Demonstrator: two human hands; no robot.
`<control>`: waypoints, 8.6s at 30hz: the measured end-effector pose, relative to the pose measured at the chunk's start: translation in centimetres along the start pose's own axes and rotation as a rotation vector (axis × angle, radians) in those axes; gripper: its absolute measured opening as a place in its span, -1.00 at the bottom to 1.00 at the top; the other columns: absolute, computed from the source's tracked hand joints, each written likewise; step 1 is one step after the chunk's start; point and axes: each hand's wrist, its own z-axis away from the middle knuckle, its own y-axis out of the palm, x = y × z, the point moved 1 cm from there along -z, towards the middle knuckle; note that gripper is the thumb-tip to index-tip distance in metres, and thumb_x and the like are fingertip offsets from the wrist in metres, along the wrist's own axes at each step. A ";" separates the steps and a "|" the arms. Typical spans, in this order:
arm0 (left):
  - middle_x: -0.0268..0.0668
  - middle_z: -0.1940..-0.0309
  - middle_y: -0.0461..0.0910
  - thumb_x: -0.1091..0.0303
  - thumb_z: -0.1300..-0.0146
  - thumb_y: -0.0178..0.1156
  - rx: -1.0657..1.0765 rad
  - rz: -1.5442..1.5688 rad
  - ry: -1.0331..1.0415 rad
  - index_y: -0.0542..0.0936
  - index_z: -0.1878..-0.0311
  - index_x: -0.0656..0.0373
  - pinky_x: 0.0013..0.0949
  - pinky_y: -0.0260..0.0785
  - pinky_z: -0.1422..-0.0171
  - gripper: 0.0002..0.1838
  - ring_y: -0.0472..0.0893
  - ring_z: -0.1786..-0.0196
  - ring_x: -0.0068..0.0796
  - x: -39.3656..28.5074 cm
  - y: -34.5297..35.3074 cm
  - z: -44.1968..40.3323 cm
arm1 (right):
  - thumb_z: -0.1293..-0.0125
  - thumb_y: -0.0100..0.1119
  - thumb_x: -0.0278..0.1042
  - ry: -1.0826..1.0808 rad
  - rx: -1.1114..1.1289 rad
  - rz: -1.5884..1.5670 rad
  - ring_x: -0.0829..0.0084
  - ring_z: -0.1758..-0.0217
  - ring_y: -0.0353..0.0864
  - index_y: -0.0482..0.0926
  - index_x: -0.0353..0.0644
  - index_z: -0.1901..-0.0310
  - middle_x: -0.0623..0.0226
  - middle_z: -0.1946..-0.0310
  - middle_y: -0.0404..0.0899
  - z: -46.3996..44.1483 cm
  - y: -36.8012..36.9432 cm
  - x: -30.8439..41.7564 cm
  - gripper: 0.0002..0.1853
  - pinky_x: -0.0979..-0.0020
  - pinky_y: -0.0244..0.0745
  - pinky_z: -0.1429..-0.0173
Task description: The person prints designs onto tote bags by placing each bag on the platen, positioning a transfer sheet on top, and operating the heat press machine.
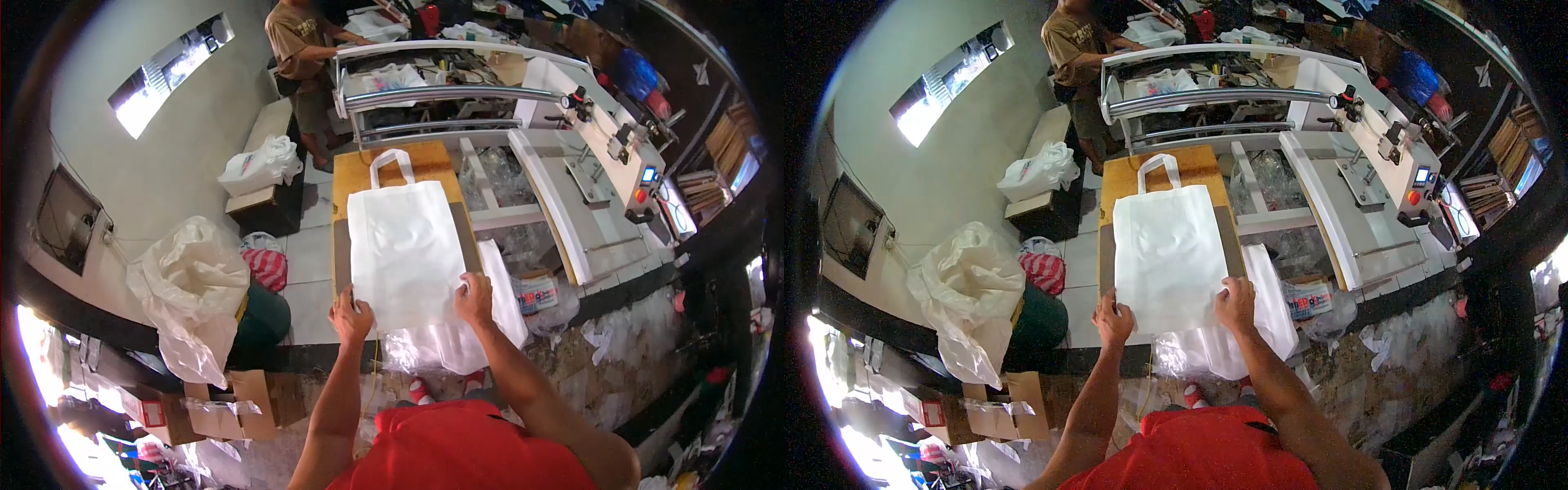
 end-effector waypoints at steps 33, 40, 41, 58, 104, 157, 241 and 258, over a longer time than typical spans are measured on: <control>-0.02 0.17 0.57 0.55 -0.21 0.04 -0.058 0.286 -0.030 0.55 0.00 0.30 -0.14 0.42 -0.17 -0.72 0.58 0.09 -0.02 1.5 -3.9 0.2 | -0.15 0.10 -0.57 0.317 -0.219 -0.336 0.09 0.24 0.49 0.39 -0.27 0.17 0.08 0.31 0.44 -0.1 -1.5 -3.5 -0.80 0.21 0.44 0.10; 0.17 0.10 0.45 0.37 -0.32 0.07 -0.071 -0.061 -0.243 0.45 0.03 0.44 0.09 0.29 -0.21 -0.70 0.46 0.00 0.21 9.3 -7.1 11.9 | -0.30 0.18 -0.47 0.637 0.223 0.062 0.08 0.31 0.58 0.44 -0.22 0.15 0.08 0.35 0.51 10.0 -10.1 -23.0 -0.85 0.08 0.49 0.15; 0.23 0.06 0.46 0.36 -0.29 0.08 0.178 -0.330 -0.310 0.46 0.03 0.43 0.13 0.29 -0.23 -0.69 0.48 -0.05 0.22 15.3 -6.6 16.3 | -0.35 0.20 -0.42 0.716 0.357 0.101 0.03 0.11 0.65 0.49 -0.25 0.09 0.01 0.23 0.58 10.8 -11.1 -26.4 -0.82 0.01 0.55 -0.02; 0.02 0.15 0.72 0.25 -0.25 0.22 1.082 -0.342 -0.756 0.66 0.09 0.14 -0.02 0.59 -0.02 -0.76 0.72 0.06 0.07 -2.9 -7.6 36.6 | 0.06 0.60 -0.14 -0.028 0.973 0.443 0.04 -0.26 0.47 0.56 -0.17 -0.20 0.16 -0.06 0.56 1.4 -0.4 -49.0 -0.26 0.02 0.41 -0.29; -0.16 0.34 0.72 0.48 -0.30 0.29 0.283 0.486 -0.194 0.47 -0.24 0.27 -0.36 0.57 0.22 -0.55 0.72 0.30 -0.45 -3.3 2.0 -11.2 | -0.21 0.33 -0.46 -0.042 0.102 -0.218 0.02 -0.05 0.54 0.48 -0.24 0.01 0.07 0.11 0.53 -13.4 -2.6 1.5 -0.67 0.11 0.43 -0.19; 0.05 -0.03 0.56 0.56 -0.28 0.10 -0.063 0.387 0.164 0.49 -0.23 0.31 -0.07 0.49 -0.19 -0.58 0.60 -0.06 0.03 -1.4 1.5 -6.5 | -0.20 0.27 -0.52 -0.071 -0.550 0.205 -0.03 -0.12 0.55 0.55 -0.21 0.03 0.07 0.04 0.60 -12.5 -17.1 -9.8 -0.71 0.02 0.38 -0.28; -0.21 -0.05 0.65 -0.10 -0.28 0.42 1.146 0.727 -0.576 0.46 -0.33 0.22 -0.10 0.56 -0.02 -0.26 0.65 0.02 -0.32 -51.0 26.3 27.3 | -0.16 0.32 -0.09 0.764 0.171 0.054 -0.14 -0.03 0.68 0.55 -0.49 -0.10 -0.21 -0.01 0.64 -14.6 -37.0 -53.9 -0.38 -0.03 0.56 -0.11; 0.02 -0.44 0.33 -0.01 -0.38 0.27 0.632 1.674 -1.111 0.23 -0.53 0.17 0.20 0.26 -0.47 -0.21 0.37 -0.46 0.03 -58.5 22.4 28.0 | -0.22 0.28 -0.27 1.125 0.474 -1.065 0.27 0.12 0.67 0.56 -0.22 -0.10 0.17 0.06 0.63 -5.4 -35.2 -41.6 -0.58 0.23 0.64 0.30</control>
